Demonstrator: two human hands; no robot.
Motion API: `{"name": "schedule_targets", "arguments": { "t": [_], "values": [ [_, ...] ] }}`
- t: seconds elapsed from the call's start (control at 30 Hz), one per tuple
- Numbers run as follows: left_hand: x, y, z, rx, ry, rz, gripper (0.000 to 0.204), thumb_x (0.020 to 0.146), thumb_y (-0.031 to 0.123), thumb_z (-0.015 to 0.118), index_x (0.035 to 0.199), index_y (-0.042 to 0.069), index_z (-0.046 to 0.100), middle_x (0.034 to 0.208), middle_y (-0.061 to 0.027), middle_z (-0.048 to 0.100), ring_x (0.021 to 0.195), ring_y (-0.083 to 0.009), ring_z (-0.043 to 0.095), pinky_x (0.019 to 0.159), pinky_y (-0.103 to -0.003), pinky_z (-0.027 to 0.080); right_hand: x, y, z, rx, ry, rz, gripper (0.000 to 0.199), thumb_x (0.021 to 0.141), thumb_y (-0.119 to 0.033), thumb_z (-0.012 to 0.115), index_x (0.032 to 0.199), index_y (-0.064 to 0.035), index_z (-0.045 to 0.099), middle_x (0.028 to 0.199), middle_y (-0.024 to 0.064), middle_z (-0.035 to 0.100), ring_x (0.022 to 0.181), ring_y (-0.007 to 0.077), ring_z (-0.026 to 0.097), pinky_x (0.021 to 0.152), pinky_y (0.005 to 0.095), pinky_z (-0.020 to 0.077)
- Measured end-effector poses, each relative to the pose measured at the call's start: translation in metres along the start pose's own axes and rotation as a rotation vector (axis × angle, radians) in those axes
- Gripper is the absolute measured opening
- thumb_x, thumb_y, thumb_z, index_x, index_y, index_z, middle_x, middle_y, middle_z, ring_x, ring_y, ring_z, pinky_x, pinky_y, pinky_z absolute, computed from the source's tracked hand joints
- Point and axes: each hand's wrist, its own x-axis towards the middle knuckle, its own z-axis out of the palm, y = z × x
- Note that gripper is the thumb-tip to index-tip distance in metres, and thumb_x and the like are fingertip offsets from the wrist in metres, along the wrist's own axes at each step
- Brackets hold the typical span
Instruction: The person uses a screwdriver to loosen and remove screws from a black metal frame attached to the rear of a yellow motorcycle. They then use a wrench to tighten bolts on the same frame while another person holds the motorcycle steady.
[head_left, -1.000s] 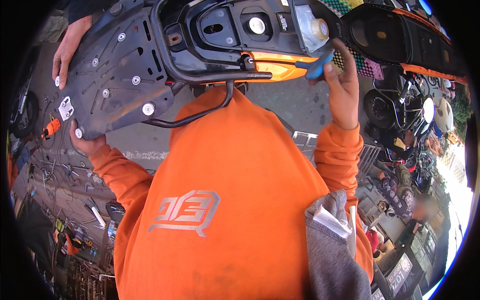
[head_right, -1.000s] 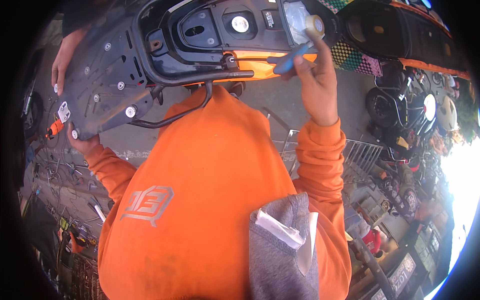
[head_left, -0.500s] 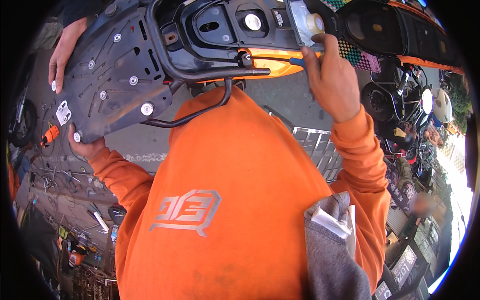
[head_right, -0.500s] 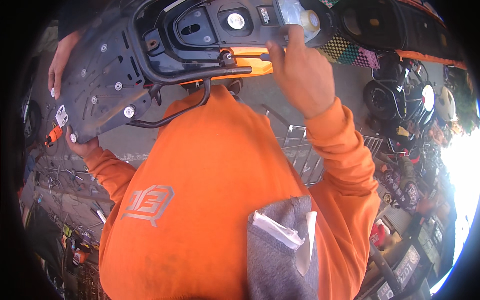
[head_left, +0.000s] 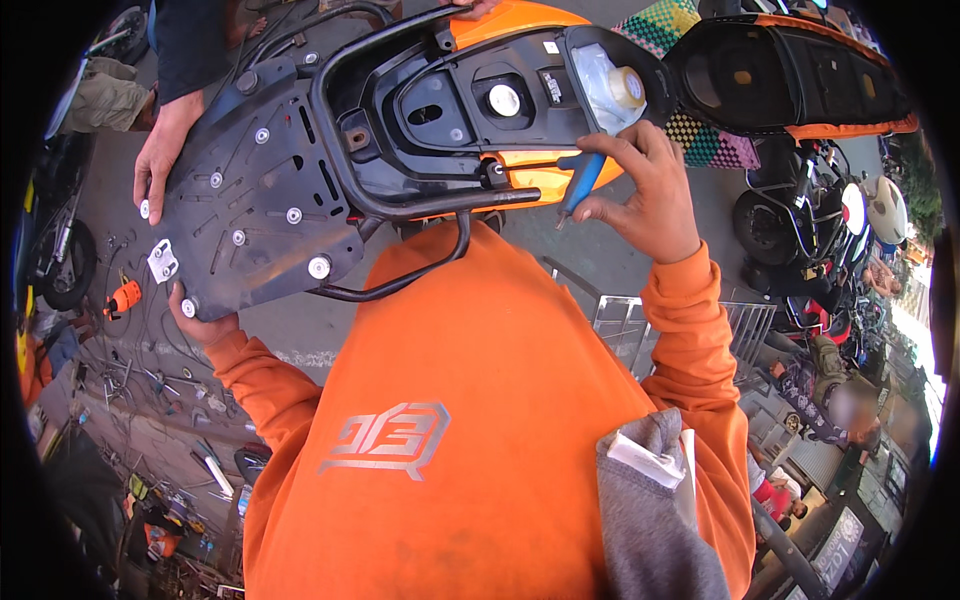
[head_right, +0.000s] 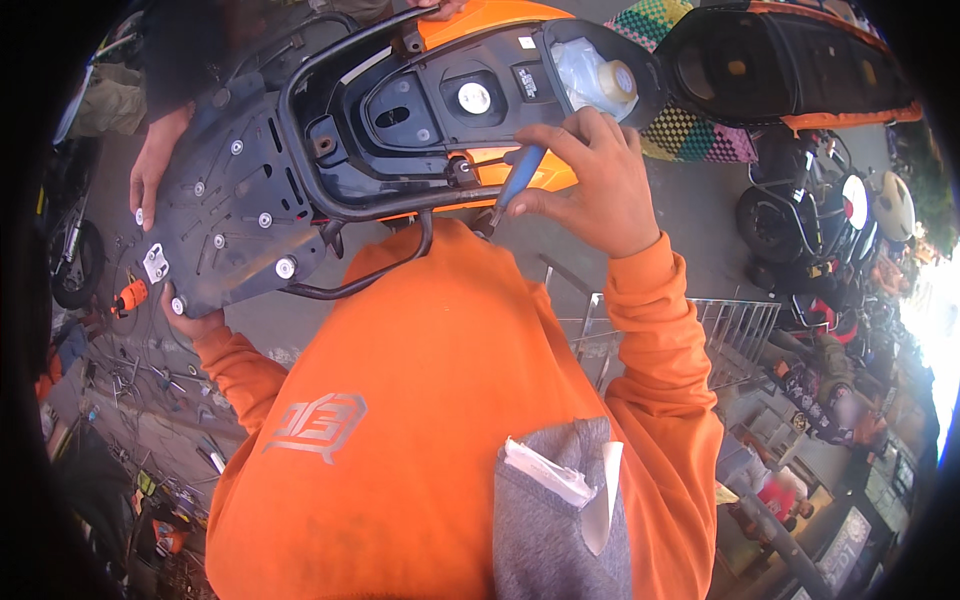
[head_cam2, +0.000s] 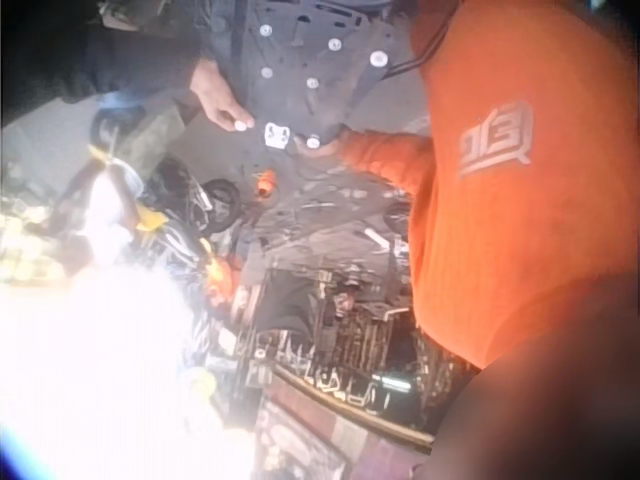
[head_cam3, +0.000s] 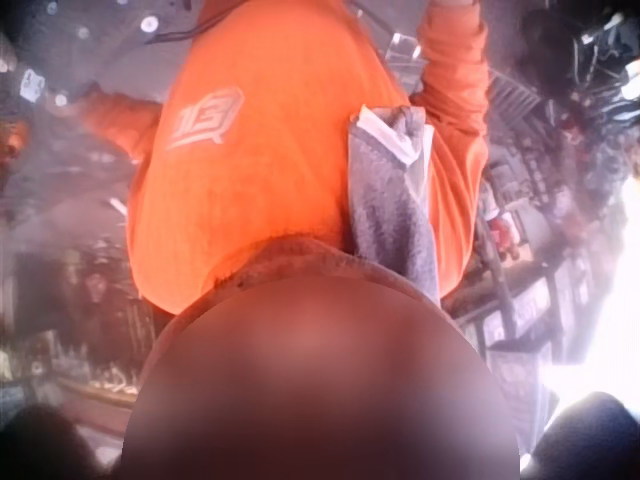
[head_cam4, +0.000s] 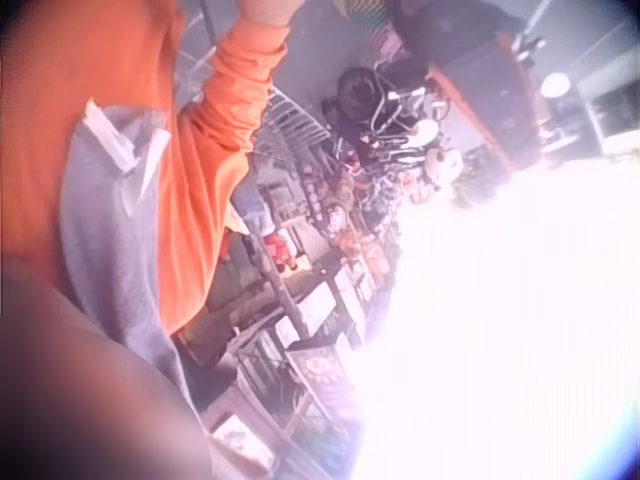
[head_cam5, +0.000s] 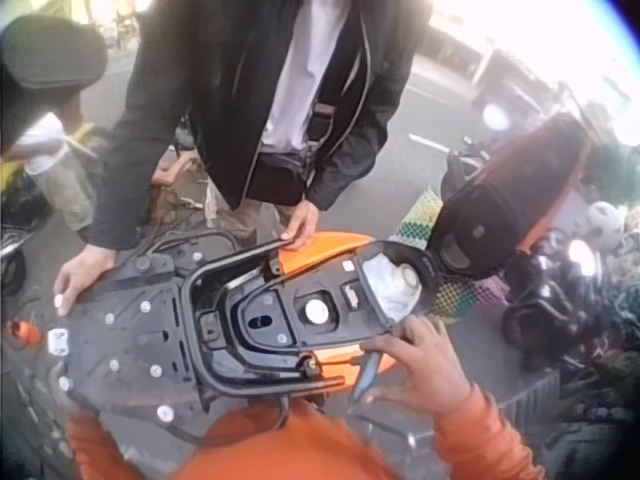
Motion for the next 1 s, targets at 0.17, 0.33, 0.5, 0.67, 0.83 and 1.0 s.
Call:
{"name": "schedule_targets", "arguments": {
  "t": [0.17,0.33,0.5,0.67,0.83,1.0],
  "values": [
    [0.001,0.002,0.000,-0.003,0.042,-0.023,0.045,0.096,0.031,0.055,0.131,0.002,0.058,0.128,-0.0108,0.065,0.117,-0.0273,0.063,0.102,-0.043,0.050,0.014,-0.018,0.003,-0.396,-0.047,0.227,0.045,0.083,-0.050,0.075,0.096,-0.0071,0.071,0.068,0.0033,0.062,0.065,0.0259,0.057,0.079,0.0382,0.0396],
    [-0.003,0.004,0.000,0.024,0.052,-0.029,0.046,0.096,0.032,0.055,0.131,0.001,0.059,0.128,-0.0113,0.065,0.118,-0.0275,0.062,0.103,-0.044,0.049,0.033,0.003,0.009,0.604,0.029,0.891,0.059,0.098,-0.048,0.059,0.061,-0.0024,0.066,0.053,0.0057,0.058,0.047,0.0197,0.050,0.059,0.0331,0.0411],
    [-0.004,0.004,0.003,0.023,0.076,-0.028,0.048,0.096,0.032,0.055,0.131,0.000,0.059,0.129,-0.0120,0.065,0.118,-0.0276,0.062,0.104,-0.043,0.047,-0.002,0.024,0.014,0.792,-0.012,0.848,0.047,0.104,-0.035,0.058,0.081,0.0038,0.070,0.061,0.0036,0.062,0.059,0.0122,0.059,0.060,0.0304,0.0482],
    [-0.005,0.003,0.009,0.002,0.149,-0.025,0.046,0.096,0.030,0.058,0.131,0.000,0.059,0.129,-0.0121,0.065,0.117,-0.0282,0.062,0.104,-0.043,0.047,-0.020,0.033,0.001,0.717,-0.103,0.341,0.030,0.097,-0.010,0.067,0.125,-0.0003,0.065,0.093,0.0079,0.072,0.091,0.0143,0.067,0.085,0.0344,0.0518],
    [0.001,0.008,-0.002,0.009,0.078,-0.043,0.045,0.096,0.027,0.059,0.132,0.000,0.058,0.129,-0.0121,0.065,0.117,-0.0284,0.063,0.104,-0.043,0.047,-0.009,0.052,-0.019,0.081,-0.165,-0.097,0.062,0.074,-0.023,0.085,0.131,-0.0106,0.066,0.114,0.0046,0.067,0.113,0.0231,0.059,0.096,0.0388,0.0427],
    [0.014,0.023,-0.021,0.111,-0.004,-0.073,0.043,0.099,0.025,0.056,0.134,0.000,0.056,0.132,-0.0118,0.064,0.120,-0.0276,0.062,0.105,-0.044,0.048,0.003,0.045,0.000,-0.335,0.003,-0.307,0.041,0.079,-0.052,0.074,0.099,-0.0167,0.068,0.104,-0.0033,0.062,0.098,0.0189,0.061,0.093,0.0503,0.0334]
  ]
}}
